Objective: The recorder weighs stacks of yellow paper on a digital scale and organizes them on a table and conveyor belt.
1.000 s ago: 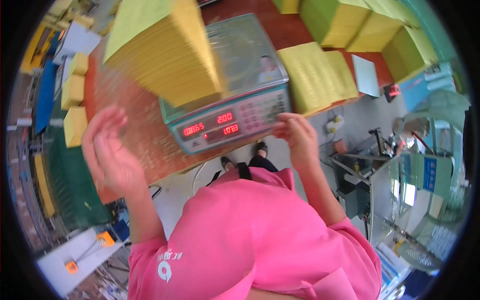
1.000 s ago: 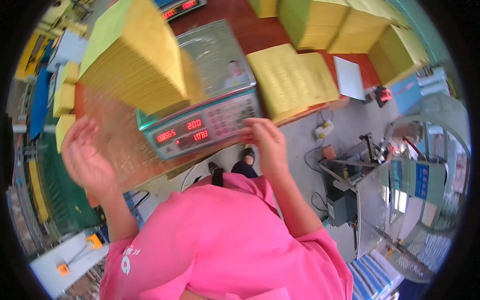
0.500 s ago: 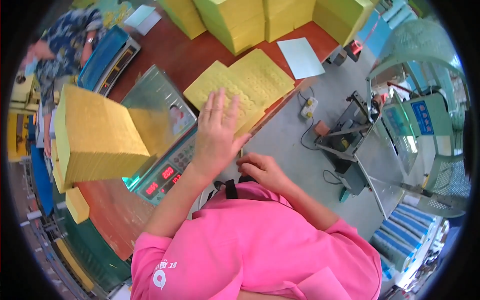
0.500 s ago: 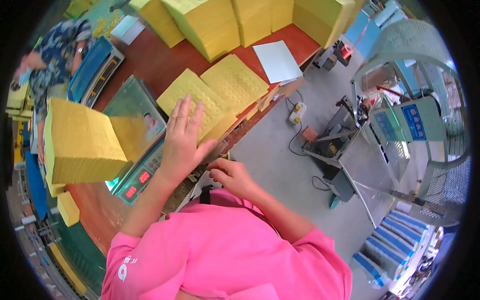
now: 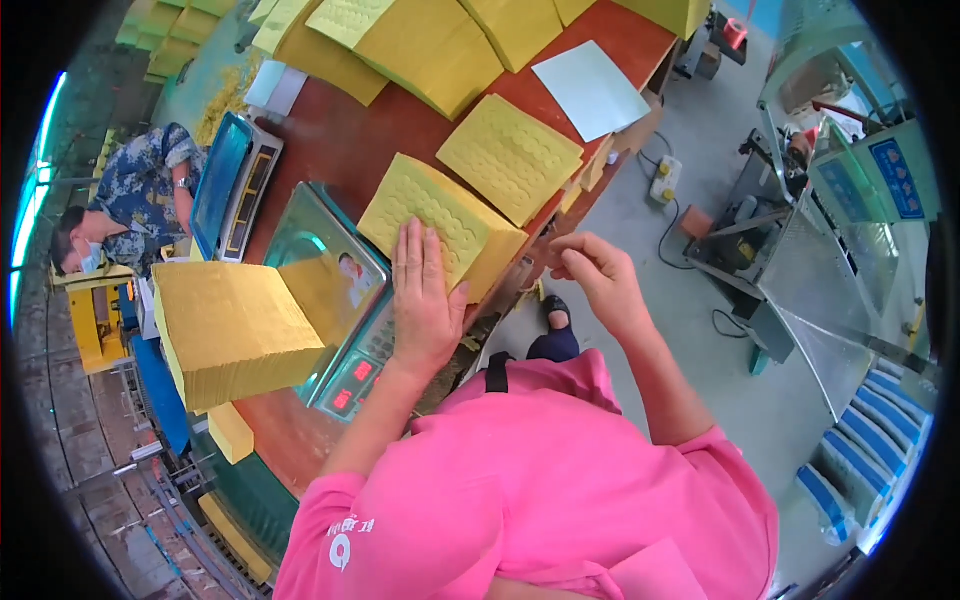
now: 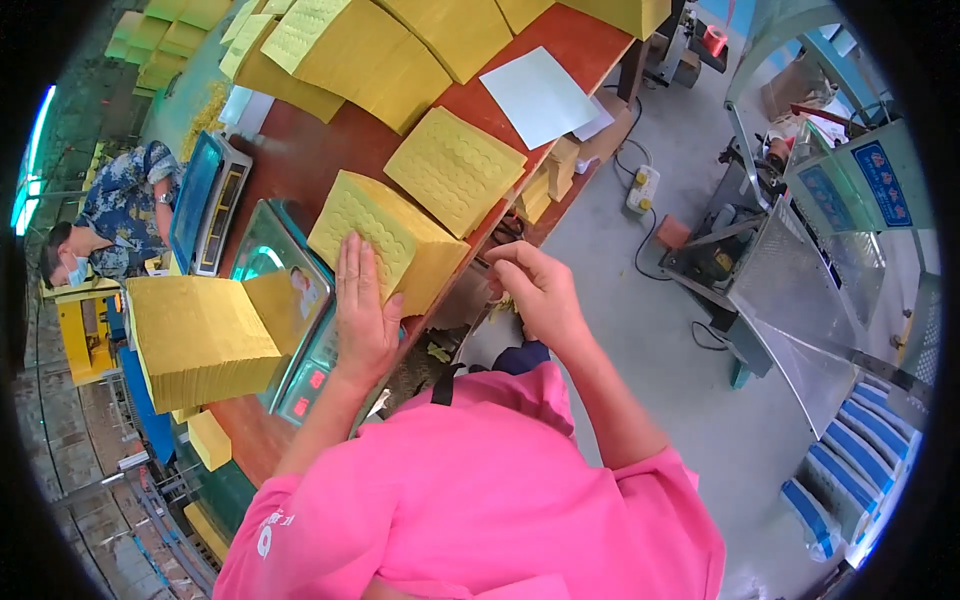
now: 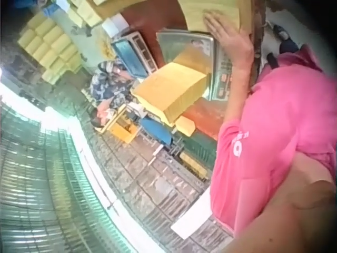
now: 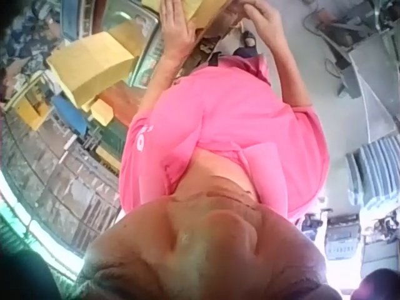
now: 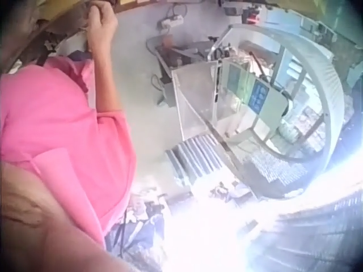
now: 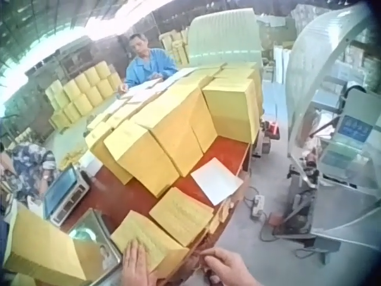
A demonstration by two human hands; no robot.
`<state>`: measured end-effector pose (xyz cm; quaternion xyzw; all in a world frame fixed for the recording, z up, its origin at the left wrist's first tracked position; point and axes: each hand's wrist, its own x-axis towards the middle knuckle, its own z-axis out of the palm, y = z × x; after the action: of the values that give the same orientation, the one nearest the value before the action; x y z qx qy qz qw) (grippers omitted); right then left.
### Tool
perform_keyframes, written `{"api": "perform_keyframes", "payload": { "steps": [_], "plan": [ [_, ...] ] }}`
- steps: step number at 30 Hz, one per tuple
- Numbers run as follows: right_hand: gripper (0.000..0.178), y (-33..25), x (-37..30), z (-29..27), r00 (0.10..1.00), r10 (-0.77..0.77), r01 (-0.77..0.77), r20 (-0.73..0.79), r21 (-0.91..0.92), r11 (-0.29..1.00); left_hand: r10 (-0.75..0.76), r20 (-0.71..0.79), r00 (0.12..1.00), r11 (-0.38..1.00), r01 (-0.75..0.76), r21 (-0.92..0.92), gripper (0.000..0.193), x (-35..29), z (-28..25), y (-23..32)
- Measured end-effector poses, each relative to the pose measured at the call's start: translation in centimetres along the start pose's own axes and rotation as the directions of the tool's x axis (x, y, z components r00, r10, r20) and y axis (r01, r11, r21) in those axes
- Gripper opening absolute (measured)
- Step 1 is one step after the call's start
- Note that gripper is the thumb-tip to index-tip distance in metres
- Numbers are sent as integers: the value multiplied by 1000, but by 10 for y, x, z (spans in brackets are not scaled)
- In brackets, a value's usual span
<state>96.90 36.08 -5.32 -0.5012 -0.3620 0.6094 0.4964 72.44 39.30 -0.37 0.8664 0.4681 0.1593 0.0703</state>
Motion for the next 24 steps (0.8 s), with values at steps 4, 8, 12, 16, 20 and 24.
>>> {"api": "perform_keyframes", "payload": {
  "steps": [4,8,12,16,20,24],
  "plan": [
    [21,-3,8,7,1000,4,-4,2,61,998,-18,-89,996,993,8,-115,48,5,-4,0],
    [23,-22,14,12,1000,1,-3,29,91,996,-13,-219,976,977,-35,-212,35,7,-4,-7],
    [33,-58,38,33,976,118,-148,185,155,977,65,-322,944,997,-78,-25,32,10,-17,-12],
    [39,-92,50,70,944,200,-203,262,-16,979,193,-271,943,981,-178,80,33,-2,-26,7],
    [45,-83,30,62,964,52,-22,260,-118,993,-23,-406,914,994,-23,-109,54,-21,-46,17],
    [48,-125,-15,104,952,-184,168,244,85,982,-530,-216,820,521,115,-846,73,-55,-92,7]
  ]
}}
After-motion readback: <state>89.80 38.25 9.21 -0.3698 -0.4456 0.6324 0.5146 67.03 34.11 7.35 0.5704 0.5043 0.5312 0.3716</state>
